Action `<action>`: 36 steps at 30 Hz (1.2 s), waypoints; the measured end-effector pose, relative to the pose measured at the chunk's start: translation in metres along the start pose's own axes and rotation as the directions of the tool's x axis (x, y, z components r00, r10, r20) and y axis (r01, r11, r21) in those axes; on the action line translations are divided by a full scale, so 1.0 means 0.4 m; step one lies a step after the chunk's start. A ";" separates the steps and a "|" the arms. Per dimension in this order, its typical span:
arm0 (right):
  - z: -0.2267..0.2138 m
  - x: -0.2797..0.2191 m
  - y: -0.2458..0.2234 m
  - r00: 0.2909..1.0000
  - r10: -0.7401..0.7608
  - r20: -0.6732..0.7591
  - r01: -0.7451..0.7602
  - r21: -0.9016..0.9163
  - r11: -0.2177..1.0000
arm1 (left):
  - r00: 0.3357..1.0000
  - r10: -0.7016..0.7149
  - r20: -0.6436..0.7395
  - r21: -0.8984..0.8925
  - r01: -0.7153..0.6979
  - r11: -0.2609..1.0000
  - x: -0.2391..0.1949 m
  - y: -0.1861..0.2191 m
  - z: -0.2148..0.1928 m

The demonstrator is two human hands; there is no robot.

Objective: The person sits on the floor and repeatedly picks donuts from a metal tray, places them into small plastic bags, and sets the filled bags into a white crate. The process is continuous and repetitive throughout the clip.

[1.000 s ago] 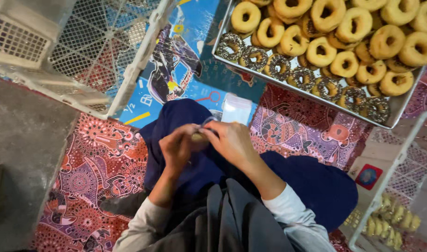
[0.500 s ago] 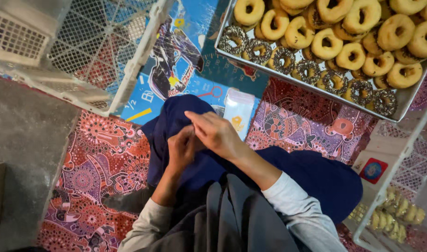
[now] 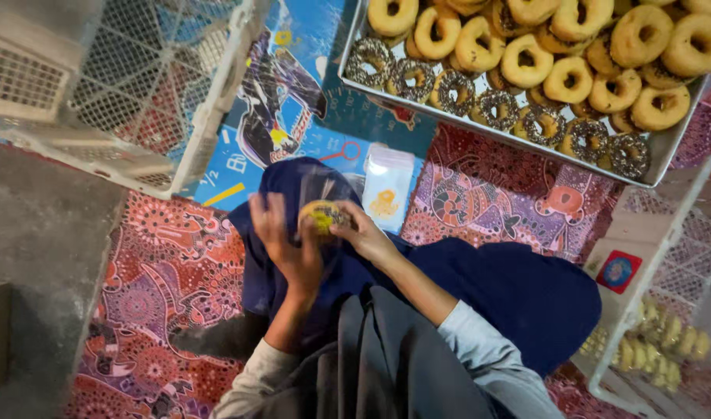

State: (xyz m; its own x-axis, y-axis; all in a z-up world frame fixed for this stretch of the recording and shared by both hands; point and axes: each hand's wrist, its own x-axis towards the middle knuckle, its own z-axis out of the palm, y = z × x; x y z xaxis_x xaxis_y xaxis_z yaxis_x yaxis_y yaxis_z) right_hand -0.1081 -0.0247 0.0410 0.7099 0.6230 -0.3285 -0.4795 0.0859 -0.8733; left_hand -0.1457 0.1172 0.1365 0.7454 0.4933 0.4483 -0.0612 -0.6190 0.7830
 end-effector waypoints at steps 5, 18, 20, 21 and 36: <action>-0.030 0.047 -0.028 0.993 0.047 0.109 -0.041 -0.064 0.997 | 0.672 -0.593 0.444 -0.496 0.735 0.462 0.013 -0.108 -0.031; -0.127 0.116 -0.257 0.971 -0.084 -0.222 0.084 -0.009 0.996 | 0.710 -0.435 0.555 -0.355 0.674 0.648 0.030 -0.103 -0.049; -0.130 0.097 -0.274 0.983 -0.001 -0.184 -0.007 -0.047 0.999 | 0.679 -0.464 0.569 -0.319 0.702 0.637 0.047 -0.103 -0.044; -0.128 0.086 -0.272 0.990 0.107 -0.087 -0.114 -0.080 0.990 | 0.720 -0.428 0.546 -0.268 0.635 0.725 0.059 -0.108 -0.036; -0.214 0.019 -0.080 0.974 0.109 -0.200 -0.104 0.038 0.994 | 0.669 -0.528 0.523 -0.173 0.690 0.703 0.061 -0.103 0.000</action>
State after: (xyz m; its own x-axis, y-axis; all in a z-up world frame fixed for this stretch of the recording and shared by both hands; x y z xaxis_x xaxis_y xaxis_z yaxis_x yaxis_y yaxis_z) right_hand -0.0435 -0.0893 0.0356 0.7421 0.4604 -0.4871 -0.5697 0.0504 -0.8203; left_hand -0.1250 0.1547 0.1153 0.8782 0.3373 -0.3390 0.3563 0.0115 0.9343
